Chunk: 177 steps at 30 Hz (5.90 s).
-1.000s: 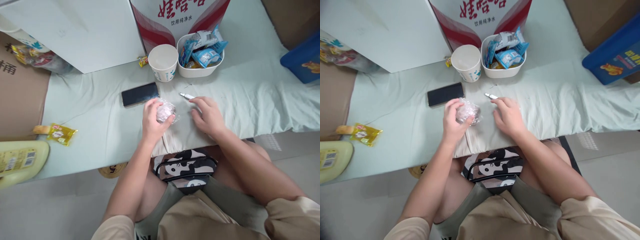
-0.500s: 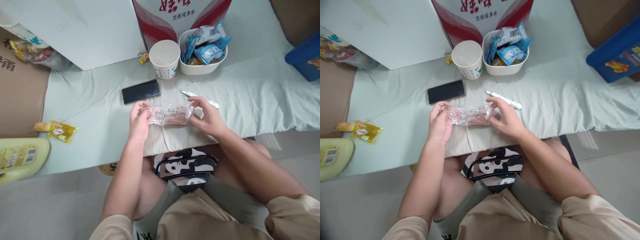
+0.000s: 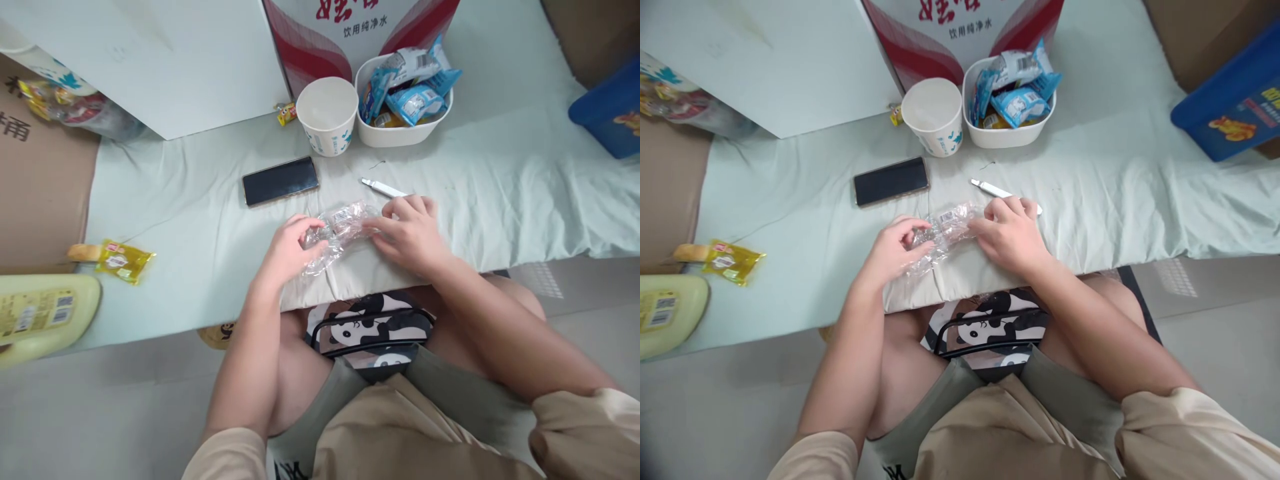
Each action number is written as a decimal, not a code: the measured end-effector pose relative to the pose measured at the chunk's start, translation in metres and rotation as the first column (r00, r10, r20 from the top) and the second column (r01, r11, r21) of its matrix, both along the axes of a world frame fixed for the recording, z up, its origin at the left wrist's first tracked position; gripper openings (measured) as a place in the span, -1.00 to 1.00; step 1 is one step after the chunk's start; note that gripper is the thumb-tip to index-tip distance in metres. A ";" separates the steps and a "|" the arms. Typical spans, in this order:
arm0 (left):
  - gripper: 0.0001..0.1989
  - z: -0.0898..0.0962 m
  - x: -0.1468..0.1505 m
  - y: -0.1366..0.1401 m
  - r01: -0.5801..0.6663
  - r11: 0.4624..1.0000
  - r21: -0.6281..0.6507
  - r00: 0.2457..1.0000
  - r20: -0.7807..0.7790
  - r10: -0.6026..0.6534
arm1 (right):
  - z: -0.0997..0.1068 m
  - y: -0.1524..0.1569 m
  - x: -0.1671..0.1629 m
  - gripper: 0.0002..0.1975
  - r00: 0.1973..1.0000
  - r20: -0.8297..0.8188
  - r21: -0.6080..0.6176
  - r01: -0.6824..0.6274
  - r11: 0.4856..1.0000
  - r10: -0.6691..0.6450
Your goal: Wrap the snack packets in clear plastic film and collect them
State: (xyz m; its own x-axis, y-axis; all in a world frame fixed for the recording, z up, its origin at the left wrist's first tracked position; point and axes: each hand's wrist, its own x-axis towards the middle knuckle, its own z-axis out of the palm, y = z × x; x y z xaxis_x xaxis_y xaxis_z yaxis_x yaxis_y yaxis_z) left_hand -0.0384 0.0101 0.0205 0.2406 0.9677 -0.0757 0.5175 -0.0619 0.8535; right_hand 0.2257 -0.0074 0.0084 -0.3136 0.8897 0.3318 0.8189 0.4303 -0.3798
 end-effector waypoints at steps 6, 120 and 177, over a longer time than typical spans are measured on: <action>-0.89 -0.012 0.000 0.003 0.070 0.984 0.163 0.985 -0.166 -0.042 | 0.007 -0.002 0.008 -0.80 0.930 -0.036 0.048 -0.364 0.930 0.366; -0.62 0.019 -0.024 0.007 -0.426 0.887 -0.179 0.832 0.307 0.462 | 0.010 -0.002 -0.025 -0.54 0.852 0.144 -0.196 -0.474 0.858 0.504; -0.58 0.030 -0.044 0.003 -0.036 0.981 -0.188 0.774 0.616 0.147 | 0.047 0.029 -0.055 -0.66 0.873 -0.438 -0.752 -0.486 0.446 0.213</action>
